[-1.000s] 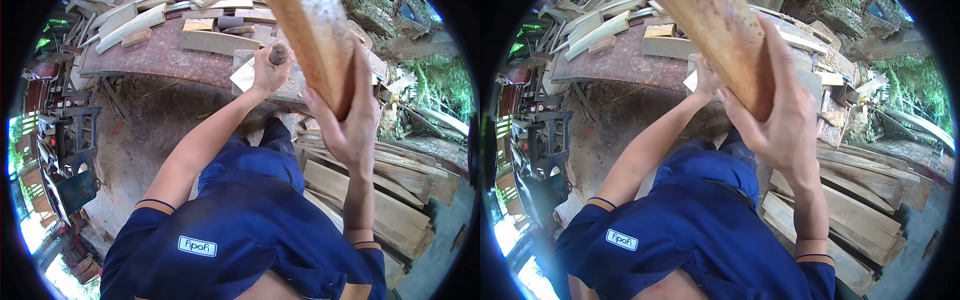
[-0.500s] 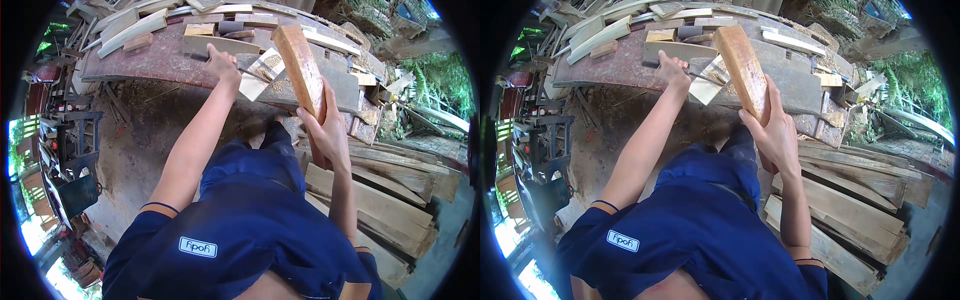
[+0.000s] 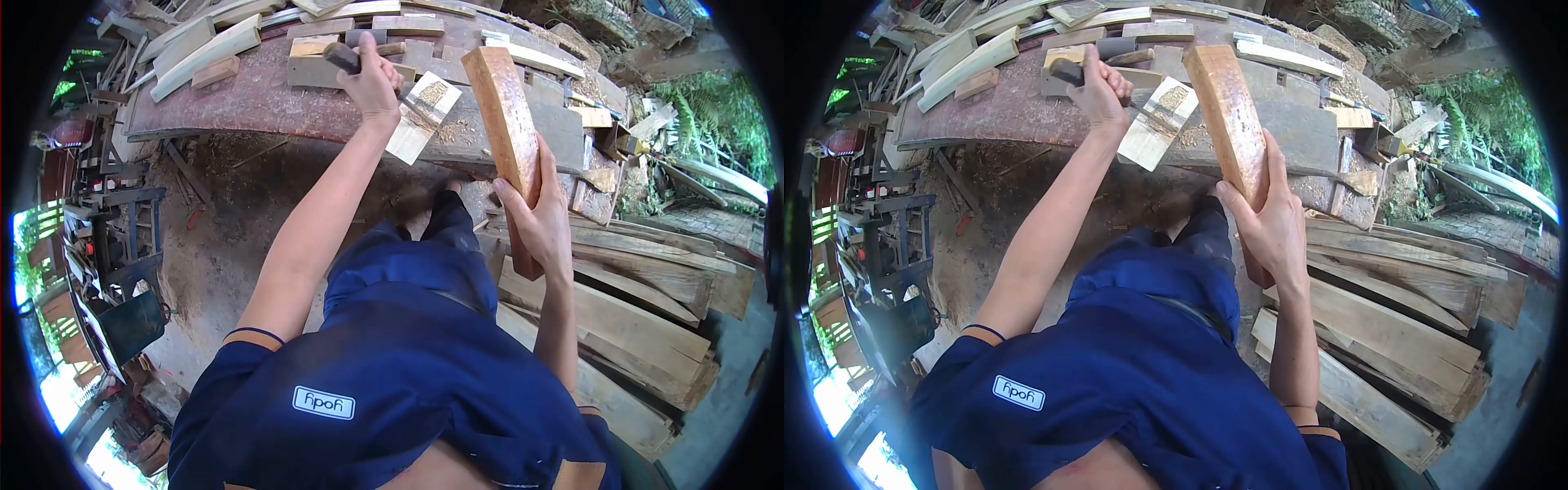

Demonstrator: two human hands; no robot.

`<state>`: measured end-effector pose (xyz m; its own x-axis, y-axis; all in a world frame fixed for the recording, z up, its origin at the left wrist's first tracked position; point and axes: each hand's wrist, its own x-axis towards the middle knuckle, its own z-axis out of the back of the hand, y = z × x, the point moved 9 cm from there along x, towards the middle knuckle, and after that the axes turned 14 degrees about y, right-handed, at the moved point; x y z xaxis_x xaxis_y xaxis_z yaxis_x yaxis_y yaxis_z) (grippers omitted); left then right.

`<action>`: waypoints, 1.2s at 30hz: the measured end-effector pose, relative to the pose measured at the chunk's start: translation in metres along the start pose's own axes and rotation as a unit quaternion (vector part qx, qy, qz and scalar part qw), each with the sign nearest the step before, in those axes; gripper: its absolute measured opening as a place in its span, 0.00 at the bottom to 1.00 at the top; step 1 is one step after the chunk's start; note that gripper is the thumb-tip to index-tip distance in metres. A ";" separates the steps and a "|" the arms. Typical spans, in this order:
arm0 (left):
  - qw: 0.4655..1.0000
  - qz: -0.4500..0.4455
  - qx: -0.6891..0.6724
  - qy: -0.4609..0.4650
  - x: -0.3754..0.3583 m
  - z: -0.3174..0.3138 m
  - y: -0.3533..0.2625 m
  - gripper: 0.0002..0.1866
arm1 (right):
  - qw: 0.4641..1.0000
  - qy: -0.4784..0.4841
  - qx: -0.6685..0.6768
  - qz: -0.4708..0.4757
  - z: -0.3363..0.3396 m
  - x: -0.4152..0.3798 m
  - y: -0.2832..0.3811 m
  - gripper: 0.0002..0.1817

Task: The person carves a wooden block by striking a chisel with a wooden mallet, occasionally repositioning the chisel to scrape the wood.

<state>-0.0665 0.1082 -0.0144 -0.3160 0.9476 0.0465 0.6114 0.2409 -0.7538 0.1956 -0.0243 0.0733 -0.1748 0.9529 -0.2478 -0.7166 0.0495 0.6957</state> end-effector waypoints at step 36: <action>0.953 -0.029 0.244 0.175 0.013 -0.065 0.021 0.21 | 0.996 -0.010 0.069 0.059 0.026 0.017 0.040 0.44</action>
<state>-0.0104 0.1388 0.0134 -0.0251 0.9683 0.2484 0.1624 0.2491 -0.9548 0.1819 0.0012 0.1146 -0.2376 0.9603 -0.1460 -0.5926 -0.0242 0.8052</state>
